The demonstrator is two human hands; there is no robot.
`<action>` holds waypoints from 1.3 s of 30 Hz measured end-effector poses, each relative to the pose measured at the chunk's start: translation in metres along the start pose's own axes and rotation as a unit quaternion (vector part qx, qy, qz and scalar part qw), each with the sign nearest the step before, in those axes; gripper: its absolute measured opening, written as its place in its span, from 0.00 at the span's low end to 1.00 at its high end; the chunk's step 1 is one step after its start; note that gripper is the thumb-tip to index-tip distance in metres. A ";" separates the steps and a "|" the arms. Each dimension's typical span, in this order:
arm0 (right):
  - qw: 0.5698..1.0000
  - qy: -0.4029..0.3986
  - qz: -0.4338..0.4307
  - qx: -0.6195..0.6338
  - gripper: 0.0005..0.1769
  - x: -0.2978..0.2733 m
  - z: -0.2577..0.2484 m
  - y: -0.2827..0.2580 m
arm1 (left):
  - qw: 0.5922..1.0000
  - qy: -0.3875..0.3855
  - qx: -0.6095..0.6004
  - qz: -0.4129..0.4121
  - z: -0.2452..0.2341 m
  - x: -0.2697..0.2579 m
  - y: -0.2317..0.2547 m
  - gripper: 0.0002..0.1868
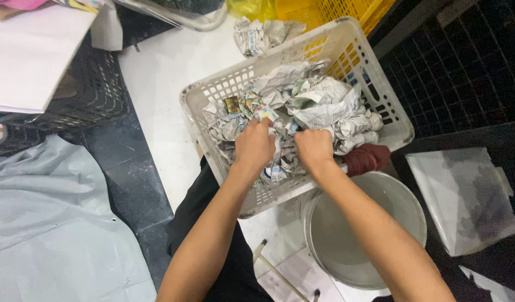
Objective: The person sits on the floor and wraps various ceramic items, including a bowl, a glass jar, and a small cup, using newspaper sheets. They fold the newspaper around each item and place the wrapped items into a white plastic basket.
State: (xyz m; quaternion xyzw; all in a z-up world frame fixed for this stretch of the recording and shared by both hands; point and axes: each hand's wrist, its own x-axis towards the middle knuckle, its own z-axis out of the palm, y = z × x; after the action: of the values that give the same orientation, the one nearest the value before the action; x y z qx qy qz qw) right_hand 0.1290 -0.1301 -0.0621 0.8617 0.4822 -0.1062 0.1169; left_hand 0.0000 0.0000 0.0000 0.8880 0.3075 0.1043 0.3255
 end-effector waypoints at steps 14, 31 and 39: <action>0.958 0.130 -0.064 0.249 0.13 -0.010 -0.077 -0.014 | 0.984 -0.112 0.130 0.040 0.013 -0.008 -0.013 0.22; 0.944 0.000 -0.130 0.302 0.33 -0.024 -0.085 -0.045 | 0.977 0.131 0.164 0.046 -0.049 0.008 -0.048 0.10; 0.909 0.047 -0.057 0.410 0.31 -0.016 -0.080 -0.043 | 0.941 0.183 -0.276 -0.065 -0.077 0.015 -0.023 0.11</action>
State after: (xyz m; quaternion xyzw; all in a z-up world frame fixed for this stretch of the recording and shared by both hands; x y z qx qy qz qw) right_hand 0.0900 -0.0966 0.0144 0.8087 0.4497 -0.2602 -0.2757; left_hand -0.0289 0.0629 0.0438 0.7072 0.3776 0.3246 0.5019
